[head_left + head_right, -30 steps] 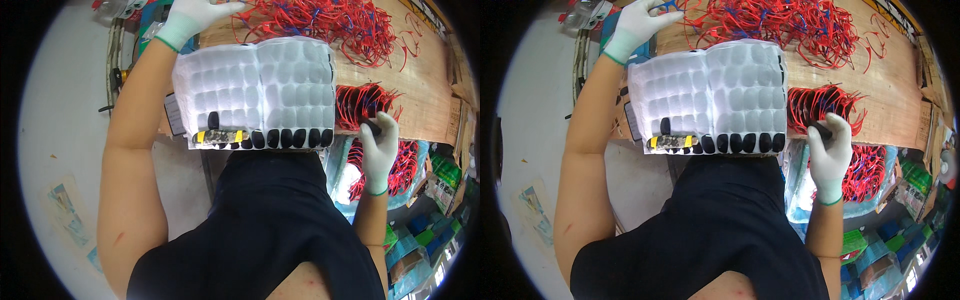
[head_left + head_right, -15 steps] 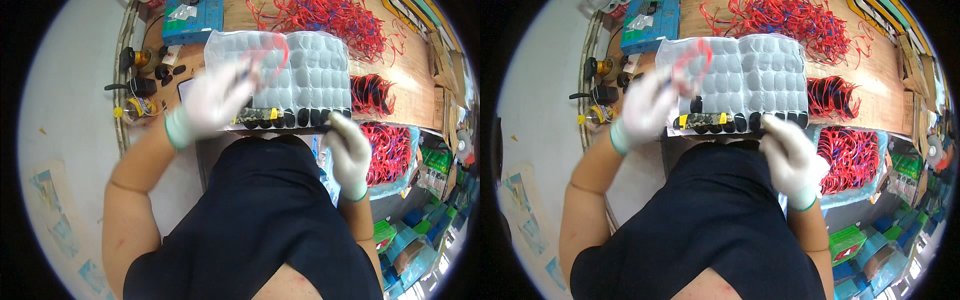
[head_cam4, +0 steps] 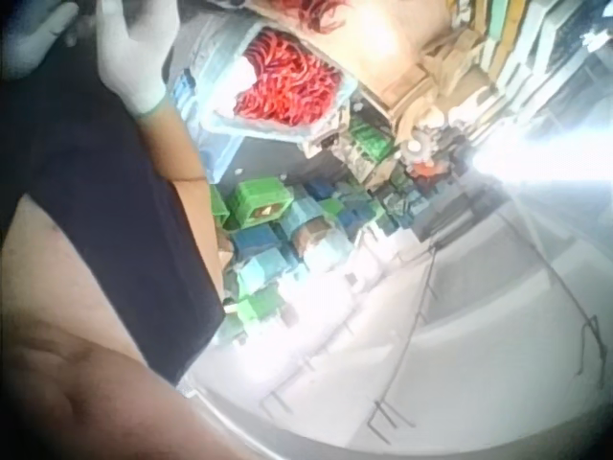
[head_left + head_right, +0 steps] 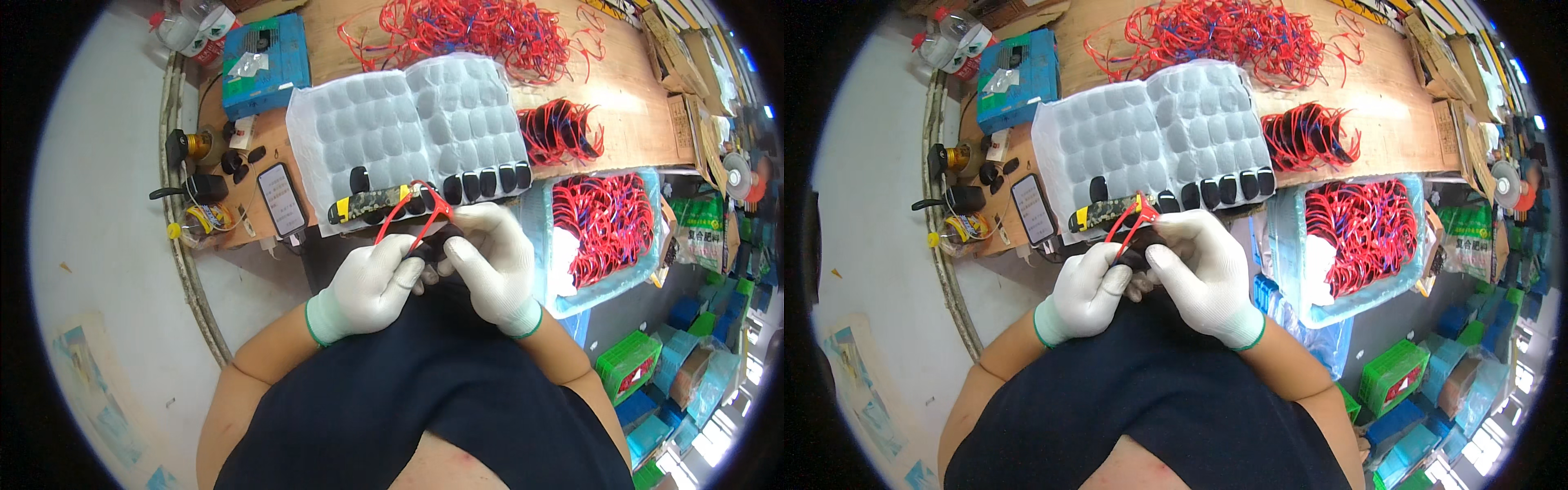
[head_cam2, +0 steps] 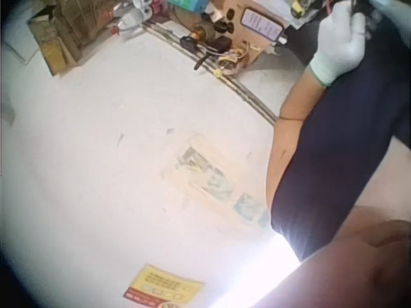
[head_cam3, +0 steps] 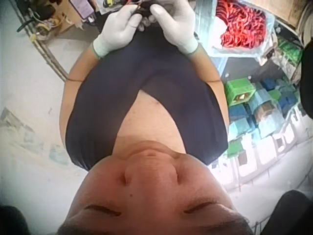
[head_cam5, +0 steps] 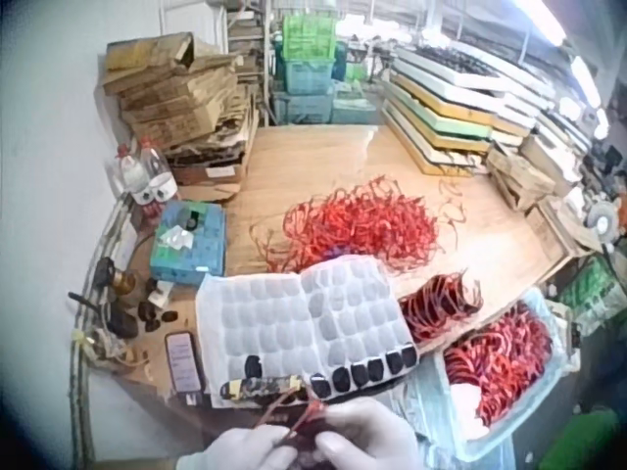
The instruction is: The person repeatedly picks up small black components and red wires, attaches the wires to the components, and places the assembled units into a white tray. The person also moves a pile of red wires aside to access the workspace.
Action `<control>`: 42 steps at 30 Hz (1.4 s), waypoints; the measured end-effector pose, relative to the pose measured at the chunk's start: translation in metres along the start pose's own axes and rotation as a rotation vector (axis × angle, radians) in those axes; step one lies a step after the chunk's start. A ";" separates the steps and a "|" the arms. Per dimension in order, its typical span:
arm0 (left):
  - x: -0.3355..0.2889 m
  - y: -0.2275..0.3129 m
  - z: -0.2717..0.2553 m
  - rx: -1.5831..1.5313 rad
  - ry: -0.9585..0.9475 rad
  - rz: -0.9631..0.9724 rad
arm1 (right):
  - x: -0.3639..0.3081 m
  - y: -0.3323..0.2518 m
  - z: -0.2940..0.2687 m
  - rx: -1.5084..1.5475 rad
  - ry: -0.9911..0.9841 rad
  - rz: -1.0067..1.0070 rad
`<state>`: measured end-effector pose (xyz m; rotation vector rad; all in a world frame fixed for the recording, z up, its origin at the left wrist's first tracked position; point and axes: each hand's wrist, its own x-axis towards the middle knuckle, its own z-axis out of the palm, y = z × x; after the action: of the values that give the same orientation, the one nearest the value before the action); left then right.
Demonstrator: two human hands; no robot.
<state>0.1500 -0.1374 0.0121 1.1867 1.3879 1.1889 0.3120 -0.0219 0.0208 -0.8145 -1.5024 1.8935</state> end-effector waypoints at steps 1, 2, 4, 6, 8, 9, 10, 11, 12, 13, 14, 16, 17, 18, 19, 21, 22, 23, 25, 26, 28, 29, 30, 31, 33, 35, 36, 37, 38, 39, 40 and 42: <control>0.000 0.003 0.003 -0.019 0.025 0.026 | 0.001 -0.001 0.000 0.205 0.064 0.125; 0.001 0.010 0.008 -0.086 0.062 0.006 | 0.010 -0.005 -0.002 0.246 0.028 0.176; 0.008 0.017 0.008 -0.080 0.026 -0.011 | 0.024 -0.008 -0.020 0.397 -0.249 0.403; 0.009 0.028 0.009 -0.088 0.004 -0.069 | 0.030 -0.016 -0.031 0.524 -0.420 0.527; 0.004 0.039 0.018 -0.121 0.017 -0.155 | 0.034 -0.007 -0.045 0.474 -0.500 0.536; 0.007 0.044 0.020 -0.113 0.035 -0.169 | 0.037 -0.008 -0.051 0.431 -0.514 0.544; 0.009 0.045 0.023 -0.111 0.053 -0.193 | 0.039 -0.007 -0.055 0.446 -0.524 0.562; 0.011 0.047 0.026 -0.109 0.070 -0.218 | 0.042 -0.004 -0.059 0.462 -0.533 0.582; 0.015 0.045 0.030 -0.136 0.117 -0.206 | 0.045 -0.003 -0.061 0.477 -0.542 0.602; 0.025 0.047 0.031 -0.105 0.130 -0.194 | 0.052 -0.006 -0.063 0.503 -0.563 0.562; 0.034 0.047 0.032 -0.072 0.143 -0.187 | 0.056 -0.006 -0.067 0.495 -0.551 0.544; 0.053 0.048 0.041 -0.001 0.193 -0.155 | 0.070 -0.011 -0.082 0.462 -0.547 0.508; 0.060 0.046 0.048 -0.023 0.240 -0.119 | 0.076 -0.015 -0.088 0.456 -0.574 0.482; 0.064 0.049 0.052 -0.003 0.245 -0.088 | 0.081 -0.019 -0.095 0.402 -0.563 0.507; 0.068 0.050 0.055 0.016 0.250 -0.055 | 0.086 -0.024 -0.104 0.346 -0.550 0.530; 0.069 0.041 0.060 0.119 0.255 0.058 | 0.090 -0.033 -0.113 0.348 -0.592 0.604; 0.068 0.041 0.061 0.118 0.256 0.042 | 0.089 -0.031 -0.113 0.356 -0.586 0.610; 0.067 0.041 0.062 0.117 0.257 0.027 | 0.086 -0.029 -0.113 0.363 -0.578 0.615; 0.065 0.038 0.059 0.173 0.285 0.059 | 0.078 -0.020 -0.102 0.428 -0.531 0.589; 0.064 0.036 0.057 0.199 0.299 0.076 | 0.076 -0.014 -0.097 0.458 -0.505 0.576; 0.062 0.030 0.054 0.259 0.304 0.081 | 0.073 0.008 -0.092 0.534 -0.509 0.578; 0.059 0.027 0.053 0.290 0.304 0.082 | 0.072 0.017 -0.088 0.574 -0.510 0.578; 0.056 0.024 0.051 0.300 0.298 0.076 | 0.070 0.022 -0.085 0.567 -0.509 0.563; 0.051 0.022 0.048 0.308 0.298 0.074 | 0.070 0.023 -0.082 0.537 -0.515 0.559; 0.044 0.019 0.041 0.280 0.283 0.046 | 0.069 0.020 -0.077 0.478 -0.526 0.550; 0.040 0.021 0.032 0.201 0.251 0.002 | 0.064 0.009 -0.067 0.439 -0.473 0.515; 0.039 0.019 0.027 0.183 0.240 -0.016 | 0.061 0.007 -0.062 0.416 -0.442 0.494; 0.036 0.017 0.023 0.165 0.231 -0.034 | 0.058 0.006 -0.058 0.392 -0.412 0.474; 0.034 0.016 0.019 0.146 0.222 -0.052 | 0.058 0.006 -0.055 0.323 -0.432 0.437; 0.031 0.016 0.014 0.086 0.220 -0.087 | 0.060 0.004 -0.052 0.246 -0.485 0.418; 0.029 0.019 0.009 0.028 0.216 -0.122 | 0.065 -0.003 -0.048 0.171 -0.537 0.397; 0.026 0.018 -0.004 -0.046 0.153 -0.185 | 0.075 -0.016 -0.042 0.000 -0.598 0.426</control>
<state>0.1451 -0.1113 0.0288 0.9291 1.5406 1.1921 0.2964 0.0642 0.0215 -0.6294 -1.7664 2.6222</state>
